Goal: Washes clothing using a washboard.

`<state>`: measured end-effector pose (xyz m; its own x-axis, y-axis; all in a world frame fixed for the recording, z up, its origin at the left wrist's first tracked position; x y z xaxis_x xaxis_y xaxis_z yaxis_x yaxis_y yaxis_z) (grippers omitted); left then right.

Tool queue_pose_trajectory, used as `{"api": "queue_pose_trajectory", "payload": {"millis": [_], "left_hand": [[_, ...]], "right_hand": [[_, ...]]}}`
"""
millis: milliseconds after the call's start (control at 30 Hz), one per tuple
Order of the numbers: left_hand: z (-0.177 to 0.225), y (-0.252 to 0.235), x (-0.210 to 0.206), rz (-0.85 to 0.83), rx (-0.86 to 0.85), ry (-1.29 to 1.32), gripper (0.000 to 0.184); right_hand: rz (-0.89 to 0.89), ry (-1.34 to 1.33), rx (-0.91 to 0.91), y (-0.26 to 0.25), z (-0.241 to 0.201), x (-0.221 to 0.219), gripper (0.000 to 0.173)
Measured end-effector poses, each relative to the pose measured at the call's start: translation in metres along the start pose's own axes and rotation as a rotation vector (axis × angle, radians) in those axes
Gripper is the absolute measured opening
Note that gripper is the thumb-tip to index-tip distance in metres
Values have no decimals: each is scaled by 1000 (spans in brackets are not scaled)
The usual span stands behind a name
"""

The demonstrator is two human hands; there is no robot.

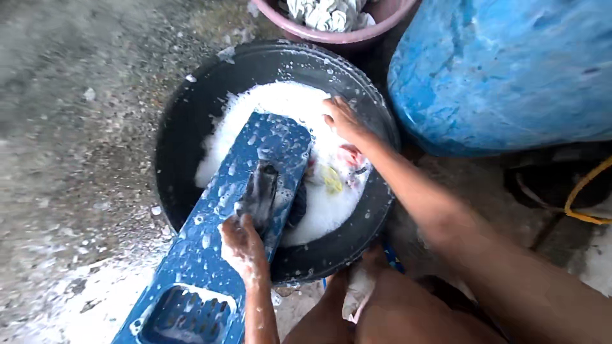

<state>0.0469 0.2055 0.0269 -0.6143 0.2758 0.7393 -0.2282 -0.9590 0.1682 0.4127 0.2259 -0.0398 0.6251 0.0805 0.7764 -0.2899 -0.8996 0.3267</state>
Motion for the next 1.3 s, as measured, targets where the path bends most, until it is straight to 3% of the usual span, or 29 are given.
{"api": "queue_pose_trajectory", "payload": {"millis": [100, 167, 267, 333, 433, 567, 700, 800, 867, 933, 1000, 1067, 1133, 1200, 1267, 1300], "left_hand": [[-1, -1, -9, 43, -79, -51, 38], [-3, 2, -12, 89, -143, -110, 34], [-1, -2, -11, 166, -183, -116, 30], [-2, 1, -9, 197, -151, -109, 30], [2, 7, -4, 194, -77, -208, 34], [-3, 4, 2, 171, -16, -346, 36], [-5, 6, 1, 183, -5, -430, 35], [-8, 8, 5, 195, 53, -451, 32], [-14, 14, 10, 186, 81, -471, 31], [-22, 26, 13, 162, 102, -510, 40], [-25, 27, 13, 148, 97, -506, 42], [-23, 21, 12, 150, 95, -456, 42], [-22, 20, 9, 156, 96, -430, 42], [-25, 22, 10, 163, 87, -446, 38], [-26, 20, 11, 185, 70, -465, 36], [-27, 23, 10, 184, 62, -472, 36]], "right_hand": [[-40, -38, -123, -41, 5, -59, 64], [-29, -96, -212, -36, -5, -83, 60], [90, -13, -270, -42, -9, -64, 48], [148, 33, -193, -59, -17, -47, 52], [11, 19, -41, -100, -37, -49, 68], [-117, 149, -88, -127, -63, -51, 50], [36, -27, -72, -75, -118, -28, 43], [14, -137, 279, 47, -196, -74, 48], [3, -67, 521, 106, -218, -126, 41], [19, 104, 486, 96, -190, -139, 35], [-57, 221, 144, 35, -138, -110, 39], [-67, 186, -53, 5, -117, -74, 41], [77, 138, 78, 39, -158, -73, 37], [145, 76, 385, 98, -208, -117, 25], [95, 99, 504, 93, -204, -137, 24], [47, 154, 407, 70, -182, -133, 26]]}}
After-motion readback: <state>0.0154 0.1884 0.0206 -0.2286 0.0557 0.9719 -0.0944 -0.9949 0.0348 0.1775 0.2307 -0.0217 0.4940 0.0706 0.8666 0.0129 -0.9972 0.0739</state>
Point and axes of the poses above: each hand's wrist, its own y-axis away from the middle knuckle, its own x-axis out of the back of the hand, z = x × y, the point moved 5 cm from there along -y, towards the middle knuckle, and after that the axes turned 12 degrees about -z, right-handed, at the moved point
